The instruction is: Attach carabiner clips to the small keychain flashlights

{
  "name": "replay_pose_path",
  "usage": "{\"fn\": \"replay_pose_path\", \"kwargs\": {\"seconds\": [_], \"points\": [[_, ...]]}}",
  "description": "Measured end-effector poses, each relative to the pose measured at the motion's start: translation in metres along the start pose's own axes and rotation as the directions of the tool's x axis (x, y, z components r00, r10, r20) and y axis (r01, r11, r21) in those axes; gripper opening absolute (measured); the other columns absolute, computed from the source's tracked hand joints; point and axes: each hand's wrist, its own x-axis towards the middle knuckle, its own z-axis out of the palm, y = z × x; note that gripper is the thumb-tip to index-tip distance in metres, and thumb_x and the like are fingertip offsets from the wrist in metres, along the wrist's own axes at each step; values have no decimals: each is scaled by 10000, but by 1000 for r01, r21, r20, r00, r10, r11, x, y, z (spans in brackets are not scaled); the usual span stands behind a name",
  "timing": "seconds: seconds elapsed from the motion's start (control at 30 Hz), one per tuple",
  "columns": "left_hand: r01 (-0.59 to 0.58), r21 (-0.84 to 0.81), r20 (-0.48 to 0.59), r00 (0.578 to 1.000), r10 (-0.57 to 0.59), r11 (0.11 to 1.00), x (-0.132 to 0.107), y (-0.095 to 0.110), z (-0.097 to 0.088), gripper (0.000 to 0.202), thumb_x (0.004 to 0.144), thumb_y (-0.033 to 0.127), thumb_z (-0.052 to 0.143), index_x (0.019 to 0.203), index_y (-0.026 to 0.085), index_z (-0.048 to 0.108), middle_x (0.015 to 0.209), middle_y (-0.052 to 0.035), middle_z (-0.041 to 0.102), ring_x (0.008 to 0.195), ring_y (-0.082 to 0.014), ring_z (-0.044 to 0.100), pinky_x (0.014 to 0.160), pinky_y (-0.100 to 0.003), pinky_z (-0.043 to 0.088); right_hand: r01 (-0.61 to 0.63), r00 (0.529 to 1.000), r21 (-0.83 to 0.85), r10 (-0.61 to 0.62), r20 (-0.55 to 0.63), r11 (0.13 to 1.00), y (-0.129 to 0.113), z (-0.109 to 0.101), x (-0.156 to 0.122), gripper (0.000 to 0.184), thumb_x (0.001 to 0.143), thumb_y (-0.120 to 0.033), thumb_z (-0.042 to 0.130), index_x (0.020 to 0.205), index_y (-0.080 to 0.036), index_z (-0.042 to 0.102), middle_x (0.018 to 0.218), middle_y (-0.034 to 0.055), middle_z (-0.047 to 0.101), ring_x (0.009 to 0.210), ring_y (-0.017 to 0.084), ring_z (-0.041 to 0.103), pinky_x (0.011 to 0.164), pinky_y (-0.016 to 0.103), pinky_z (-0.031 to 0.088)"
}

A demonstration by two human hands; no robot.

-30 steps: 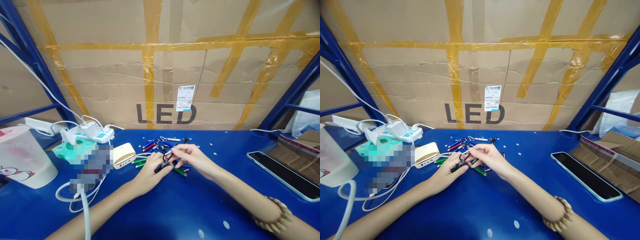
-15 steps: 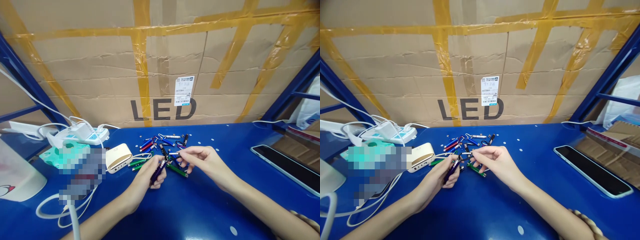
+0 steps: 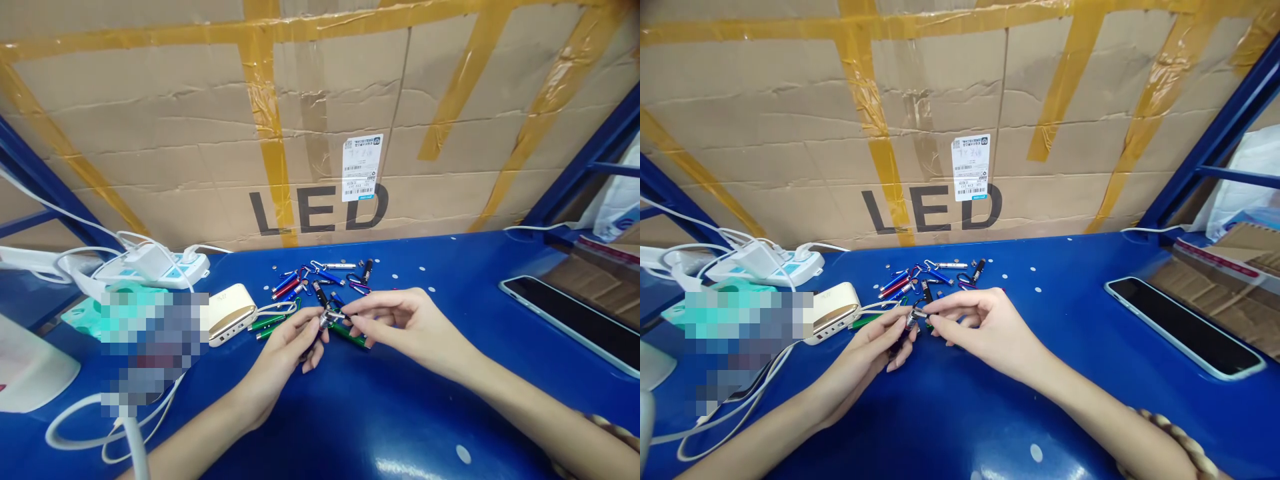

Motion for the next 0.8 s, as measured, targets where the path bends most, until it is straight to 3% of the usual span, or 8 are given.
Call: {"fn": "replay_pose_path", "kwargs": {"seconds": [0.2,0.3,0.47,0.63,0.7,0.8], "points": [[-32,-21,-27,999,32,999,0,1,-3,292,826,362,582,1030,160,526,767,9,515,544,-47,380,520,-203,280,45,997,-173,-56,-60,984,2,0,1,182,725,-270,646,844,-153,719,719,38,685,562,108,592,495,209,509],[-23,6,-17,1000,23,1000,1,2,-2,232,837,375,557,921,162,523,739,23,475,540,-52,357,512,-207,272,28,996,-126,-38,-78,992,6,-2,4,250,715,-289,655,915,-143,682,737,46,675,626,134,620,501,216,527],[-58,198,54,997,48,978,3,0,-2,304,856,440,491,743,160,463,640,54,370,501,-51,279,486,-215,206,40,992,-102,-52,-116,994,9,-6,6,269,763,-337,620,951,-148,654,762,43,647,644,122,606,519,213,526],[-116,292,115,990,86,949,4,-7,-4,316,876,461,426,773,167,475,579,72,286,505,-74,235,470,-213,193,3,1000,-187,0,16,982,10,-4,5,274,811,-319,572,1005,-144,655,689,14,605,545,93,549,497,215,513],[-140,349,96,989,113,927,4,-8,-4,305,891,441,399,751,176,457,578,72,277,509,-79,238,475,-211,206,53,997,-242,-37,71,969,13,-1,4,286,841,-320,545,1060,-163,642,728,19,616,581,101,566,514,216,516],[-196,503,62,980,191,842,2,-7,-3,278,902,397,383,737,183,450,607,58,327,547,-89,300,508,-209,253,284,959,-416,-250,137,864,19,3,1,284,864,-311,538,1103,-190,632,819,40,629,690,126,587,605,239,520]]}}
